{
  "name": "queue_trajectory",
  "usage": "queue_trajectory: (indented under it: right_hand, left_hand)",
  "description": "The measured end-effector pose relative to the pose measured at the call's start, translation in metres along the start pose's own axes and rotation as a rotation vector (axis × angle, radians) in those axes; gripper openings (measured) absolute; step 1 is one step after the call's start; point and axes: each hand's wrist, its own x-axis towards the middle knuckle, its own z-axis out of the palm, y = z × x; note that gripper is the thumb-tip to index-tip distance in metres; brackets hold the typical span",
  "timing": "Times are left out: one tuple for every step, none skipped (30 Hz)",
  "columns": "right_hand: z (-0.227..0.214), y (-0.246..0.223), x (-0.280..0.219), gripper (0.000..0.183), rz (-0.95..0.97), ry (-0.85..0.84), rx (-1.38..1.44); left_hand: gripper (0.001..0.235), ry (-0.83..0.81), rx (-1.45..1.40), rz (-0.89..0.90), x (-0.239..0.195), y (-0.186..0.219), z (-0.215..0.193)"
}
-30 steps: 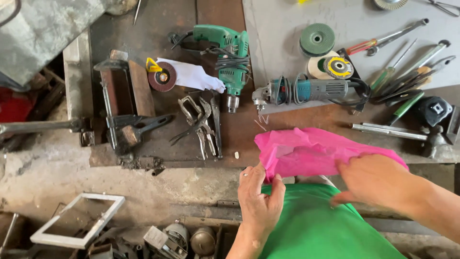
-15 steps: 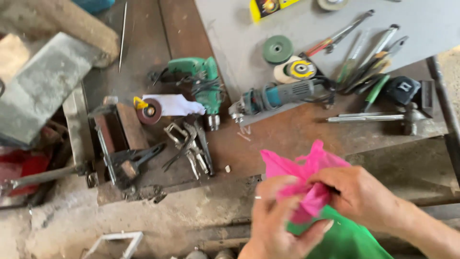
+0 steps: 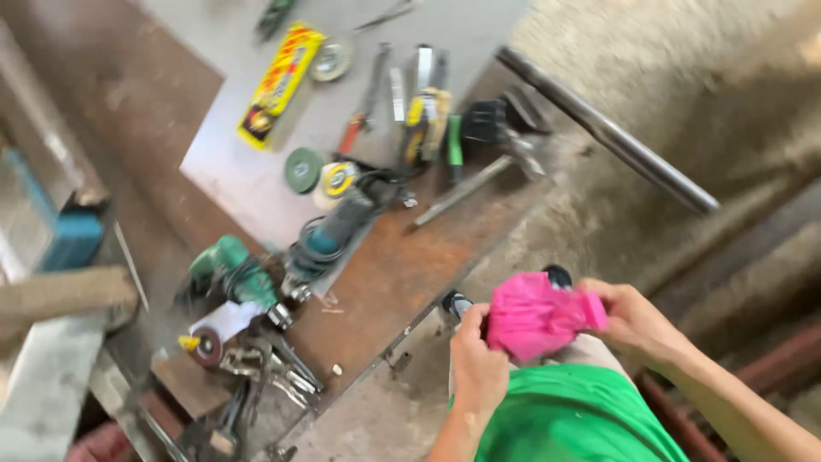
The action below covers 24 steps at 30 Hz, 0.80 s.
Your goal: Organizes metalworking tools on a workbench and prepares an angle grinder by attaching a disc.
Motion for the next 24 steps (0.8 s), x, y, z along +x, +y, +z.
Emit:
queue_trajectory:
  right_hand:
    - [-0.01,0.025,-0.005,0.031,0.102,0.053,0.145]
    - [-0.021,0.048,-0.003,0.064,0.188,0.097,0.288]
    - [-0.025,0.048,-0.015,0.064,0.179,0.13,0.321]
    - [-0.029,0.047,-0.026,0.077,0.235,0.107,0.358]
    - [-0.031,0.046,-0.036,0.092,0.289,0.083,0.396]
    - [-0.032,0.071,-0.047,0.092,0.28,0.104,0.426]
    - [-0.03,0.097,-0.057,0.074,0.411,0.063,0.649]
    - [-0.028,0.123,-0.066,0.057,0.53,0.019,0.873]
    - [-0.021,0.143,-0.066,0.057,0.512,0.042,0.903]
    - [-0.013,0.165,-0.069,0.033,0.392,0.105,0.893]
    - [-0.002,0.187,-0.07,0.018,0.274,0.17,0.879]
    - [0.004,0.203,-0.066,0.018,0.274,0.186,0.898]
    - [0.013,0.219,-0.06,0.022,0.261,0.272,0.914]
    - [0.018,0.234,-0.051,0.026,0.243,0.359,0.921]
    - [0.021,0.243,-0.038,0.026,0.238,0.376,0.93]
    - [0.024,0.251,-0.022,0.027,0.232,0.429,0.918]
    - [0.029,0.257,-0.006,0.029,0.226,0.482,0.905]
    - [0.036,0.265,0.008,0.029,0.229,0.477,0.905]
    - [0.044,0.272,0.023,0.031,0.231,0.535,0.878]
    - [0.05,0.276,0.04,0.033,0.229,0.592,0.843]
    - [0.059,0.3,0.057,0.033,0.229,0.584,0.837]
    - [0.062,0.32,0.081,0.03,0.193,0.608,0.791]
    - [0.064,0.338,0.106,0.028,0.157,0.632,0.746]
    - [0.066,0.36,0.134,0.028,0.16,0.623,0.739]
  left_hand:
    - [0.037,-0.093,-0.023,0.018,0.0,-0.002,0.014]
    - [0.043,-0.18,-0.052,0.045,0.004,-0.003,0.029]
    - [0.043,-0.218,-0.024,0.049,0.004,-0.012,0.043]
    - [0.039,-0.267,-0.043,0.003,0.004,-0.021,0.055]
    - [0.036,-0.314,-0.06,-0.046,0.004,-0.031,0.066]
    - [0.036,-0.341,-0.033,-0.044,0.002,-0.033,0.073]
    - [0.039,-0.399,0.018,-0.104,0.0,-0.036,0.08]
    - [0.043,-0.463,0.067,-0.162,0.0,-0.04,0.087]
    - [0.043,-0.495,0.091,-0.159,0.004,-0.041,0.09]
    - [0.037,-0.56,0.334,-0.059,0.004,-0.043,0.093]
    - [0.033,-0.621,0.575,0.049,0.006,-0.047,0.095]
    - [0.033,-0.642,0.588,0.044,0.007,-0.057,0.093]
    - [0.046,-0.734,0.65,0.165,0.009,-0.067,0.088]
    - [0.06,-0.823,0.702,0.297,0.015,-0.078,0.087]
    - [0.06,-0.842,0.706,0.302,0.017,-0.093,0.078]
    - [0.066,-0.828,0.748,0.291,0.019,-0.107,0.067]
    - [0.073,-0.813,0.791,0.28,0.023,-0.119,0.053]
    - [0.073,-0.808,0.792,0.276,0.033,-0.117,0.042]
    - [0.061,-0.578,0.827,0.624,0.044,-0.114,0.03]
    - [0.05,-0.328,0.836,0.967,0.057,-0.11,0.018]
    - [0.05,-0.318,0.835,0.965,0.071,-0.122,-0.004]
    - [0.054,-0.166,0.931,0.987,0.091,-0.131,-0.022]
    - [0.06,-0.01,1.022,1.003,0.112,-0.139,-0.041]
    - [0.06,0.001,1.022,0.996,0.126,-0.147,-0.053]
